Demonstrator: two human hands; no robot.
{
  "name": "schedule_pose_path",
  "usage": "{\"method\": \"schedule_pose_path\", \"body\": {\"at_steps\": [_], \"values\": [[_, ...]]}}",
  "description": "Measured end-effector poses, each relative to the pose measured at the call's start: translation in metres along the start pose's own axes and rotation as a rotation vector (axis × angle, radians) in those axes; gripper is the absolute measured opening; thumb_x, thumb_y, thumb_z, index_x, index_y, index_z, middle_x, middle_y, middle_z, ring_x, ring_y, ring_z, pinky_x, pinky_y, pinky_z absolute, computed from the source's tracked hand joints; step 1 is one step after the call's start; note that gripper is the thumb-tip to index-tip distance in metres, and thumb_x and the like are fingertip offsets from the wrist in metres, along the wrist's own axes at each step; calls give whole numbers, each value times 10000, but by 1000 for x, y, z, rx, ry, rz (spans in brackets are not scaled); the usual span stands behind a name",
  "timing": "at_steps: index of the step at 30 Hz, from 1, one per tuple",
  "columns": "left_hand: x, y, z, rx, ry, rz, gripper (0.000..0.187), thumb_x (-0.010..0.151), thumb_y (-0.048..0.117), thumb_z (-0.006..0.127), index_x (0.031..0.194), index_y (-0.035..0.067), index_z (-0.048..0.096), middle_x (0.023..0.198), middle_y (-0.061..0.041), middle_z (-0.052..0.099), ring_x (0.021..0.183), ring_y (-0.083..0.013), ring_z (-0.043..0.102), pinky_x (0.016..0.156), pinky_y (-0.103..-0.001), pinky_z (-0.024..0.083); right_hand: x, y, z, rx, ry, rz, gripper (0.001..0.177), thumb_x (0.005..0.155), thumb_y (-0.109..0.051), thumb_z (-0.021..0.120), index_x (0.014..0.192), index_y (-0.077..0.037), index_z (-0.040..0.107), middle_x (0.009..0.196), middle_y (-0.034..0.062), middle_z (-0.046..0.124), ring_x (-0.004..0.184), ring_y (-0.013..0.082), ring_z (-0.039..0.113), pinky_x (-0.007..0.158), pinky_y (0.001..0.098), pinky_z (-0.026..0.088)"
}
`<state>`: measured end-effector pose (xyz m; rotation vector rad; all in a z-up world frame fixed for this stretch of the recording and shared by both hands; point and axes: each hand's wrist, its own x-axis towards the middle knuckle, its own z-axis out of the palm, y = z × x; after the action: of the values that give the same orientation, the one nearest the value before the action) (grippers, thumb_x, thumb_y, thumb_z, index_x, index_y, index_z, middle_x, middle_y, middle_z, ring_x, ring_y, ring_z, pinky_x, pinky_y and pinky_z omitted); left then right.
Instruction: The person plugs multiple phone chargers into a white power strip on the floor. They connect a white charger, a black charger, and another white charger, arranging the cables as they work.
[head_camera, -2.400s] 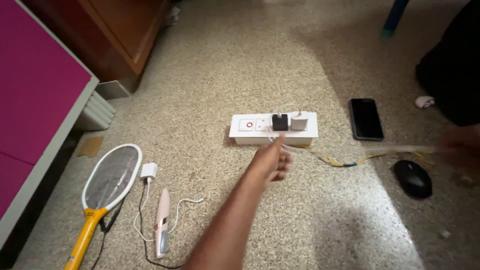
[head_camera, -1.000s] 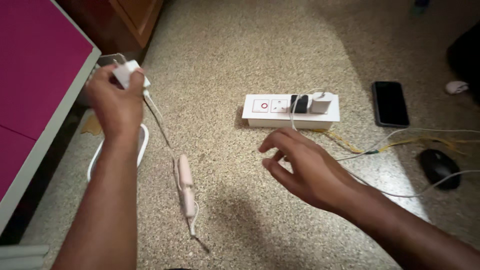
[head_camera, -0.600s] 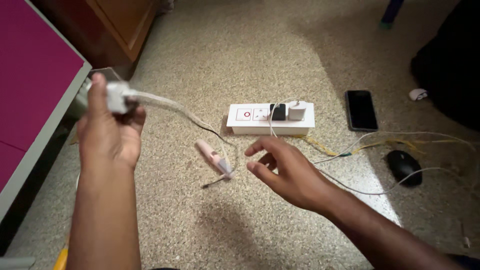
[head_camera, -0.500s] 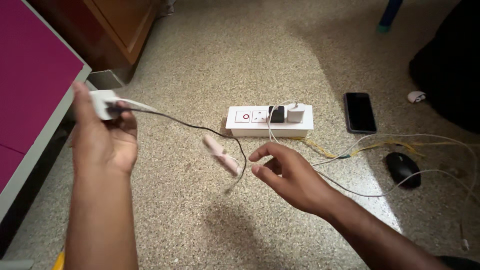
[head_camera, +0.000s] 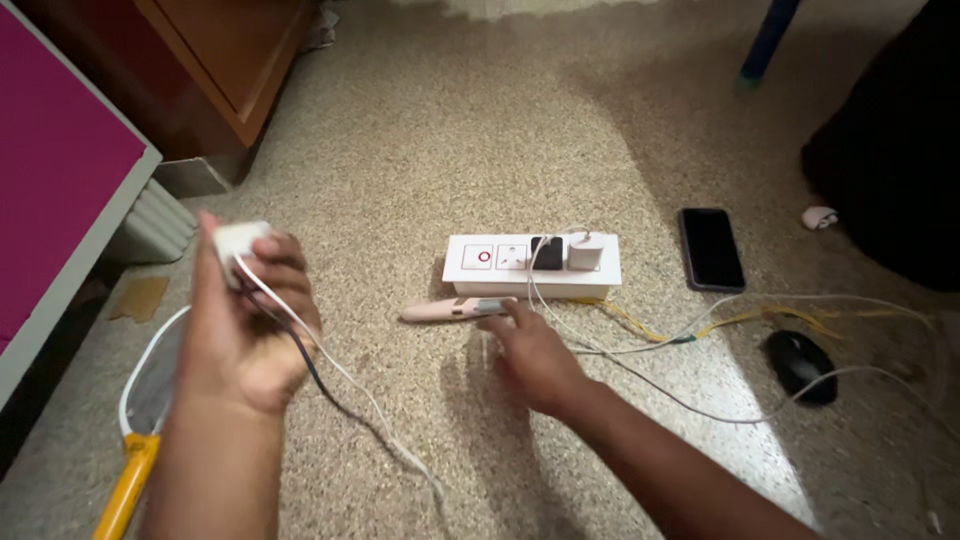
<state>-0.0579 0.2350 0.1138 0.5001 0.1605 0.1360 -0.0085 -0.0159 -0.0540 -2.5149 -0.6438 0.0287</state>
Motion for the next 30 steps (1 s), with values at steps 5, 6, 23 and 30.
{"method": "schedule_pose_path", "body": {"at_steps": [5, 6, 23, 30], "values": [[8, -14, -20, 4, -72, -211, 502, 1009, 502, 678, 1008, 21, 535, 786, -41, 663, 583, -56, 661, 461, -136, 557, 41, -1, 37, -225, 10, -98, 527, 919, -6, 551, 1429, 19, 419, 1470, 317, 415, 1335, 477, 422, 1098, 529, 349], [8, -19, -22, 84, -64, -194, 508, 1012, 506, 683, 1009, 17, 546, 780, -46, 664, 574, -61, 656, 463, -136, 557, 47, -3, 37, -232, 1, -70, 587, 870, 9, 559, 1435, 24, 399, 1453, 286, 440, 1308, 460, 446, 1080, 517, 373], [25, -54, -43, 410, 245, -64, 403, 1007, 433, 593, 1098, 41, 573, 891, -101, 671, 748, -151, 686, 619, -249, 588, 59, -34, 116, 655, -103, 85, 222, 1035, -219, 513, 1116, -66, 651, 1078, 192, 677, 959, 321, 672, 843, 403, 526], [23, -89, -28, 654, 292, -192, 321, 1004, 388, 575, 1048, 70, 598, 814, -104, 688, 671, -168, 630, 509, -276, 457, 21, 33, 17, -248, 451, -385, 187, 841, -96, 649, 1027, -91, 638, 1112, 190, 682, 1004, 378, 671, 858, 485, 549]]}}
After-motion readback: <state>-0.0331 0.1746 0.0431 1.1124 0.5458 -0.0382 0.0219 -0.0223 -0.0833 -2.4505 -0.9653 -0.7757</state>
